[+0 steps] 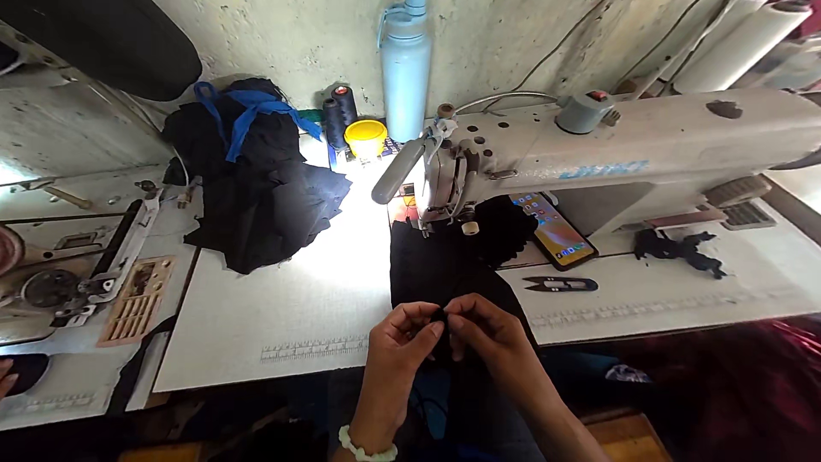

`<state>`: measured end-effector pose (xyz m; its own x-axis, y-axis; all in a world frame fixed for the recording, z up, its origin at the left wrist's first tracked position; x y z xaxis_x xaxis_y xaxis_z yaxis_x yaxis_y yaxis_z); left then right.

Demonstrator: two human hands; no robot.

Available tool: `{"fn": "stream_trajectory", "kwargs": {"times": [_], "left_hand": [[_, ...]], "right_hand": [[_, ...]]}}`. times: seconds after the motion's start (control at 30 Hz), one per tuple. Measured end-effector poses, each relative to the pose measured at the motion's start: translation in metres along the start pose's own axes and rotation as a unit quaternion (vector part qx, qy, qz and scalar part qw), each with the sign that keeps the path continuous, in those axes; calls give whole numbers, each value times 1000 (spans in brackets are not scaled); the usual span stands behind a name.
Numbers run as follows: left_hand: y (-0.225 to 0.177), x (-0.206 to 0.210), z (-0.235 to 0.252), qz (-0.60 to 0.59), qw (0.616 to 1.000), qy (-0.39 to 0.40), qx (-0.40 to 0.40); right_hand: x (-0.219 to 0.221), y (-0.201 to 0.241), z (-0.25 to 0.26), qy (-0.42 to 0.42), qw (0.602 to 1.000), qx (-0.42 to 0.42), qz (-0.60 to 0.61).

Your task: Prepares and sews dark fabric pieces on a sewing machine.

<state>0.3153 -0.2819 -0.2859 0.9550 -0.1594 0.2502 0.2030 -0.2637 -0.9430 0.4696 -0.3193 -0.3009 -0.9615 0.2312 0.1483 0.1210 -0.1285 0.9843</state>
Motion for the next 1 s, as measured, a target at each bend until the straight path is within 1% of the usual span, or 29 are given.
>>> {"fn": "stream_trajectory", "kwargs": {"times": [0.13,0.33,0.5,0.67,0.77,0.83,0.9,0.93,0.97,1.0], "left_hand": [[3,-1,-2,15,999,-15,46],[6,-1,-5,-6,995,-13,101],[8,0,-7,-8,994,-37,106],[10,-6,-9,44,989,-11,138],[16,-9,-12,62,987,-1,148],[18,-15,-11,74,986,25,147],[11,-25,-2,124,972,89,176],[4,-31,7,167,956,116,210],[-4,-34,19,221,934,120,255],[-11,-36,33,276,906,109,301]], "right_hand": [[-1,2,0,21,1000,-7,-15],[2,3,-3,7,1000,-4,-9],[6,-1,-7,7,1000,20,15],[3,-3,-7,29,999,-12,-13],[-3,-1,-5,42,999,-3,-30],[-8,0,-3,62,997,-8,-34],[-14,3,2,97,994,-23,-39],[-16,6,7,111,992,-31,-41],[-18,10,14,119,991,-37,-47],[-18,13,22,118,991,-40,-57]]}}
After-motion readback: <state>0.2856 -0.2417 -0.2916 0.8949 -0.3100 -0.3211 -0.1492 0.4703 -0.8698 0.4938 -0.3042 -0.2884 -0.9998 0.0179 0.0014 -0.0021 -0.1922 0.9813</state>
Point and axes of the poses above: each hand's wrist, its own z-axis towards the middle knuckle, its own x-axis out of the palm, y = z × x, the point moved 1 cm from there along z, towards the middle knuckle, and after that the axes turned 6 degrees about -y, right-handed, at the moved point
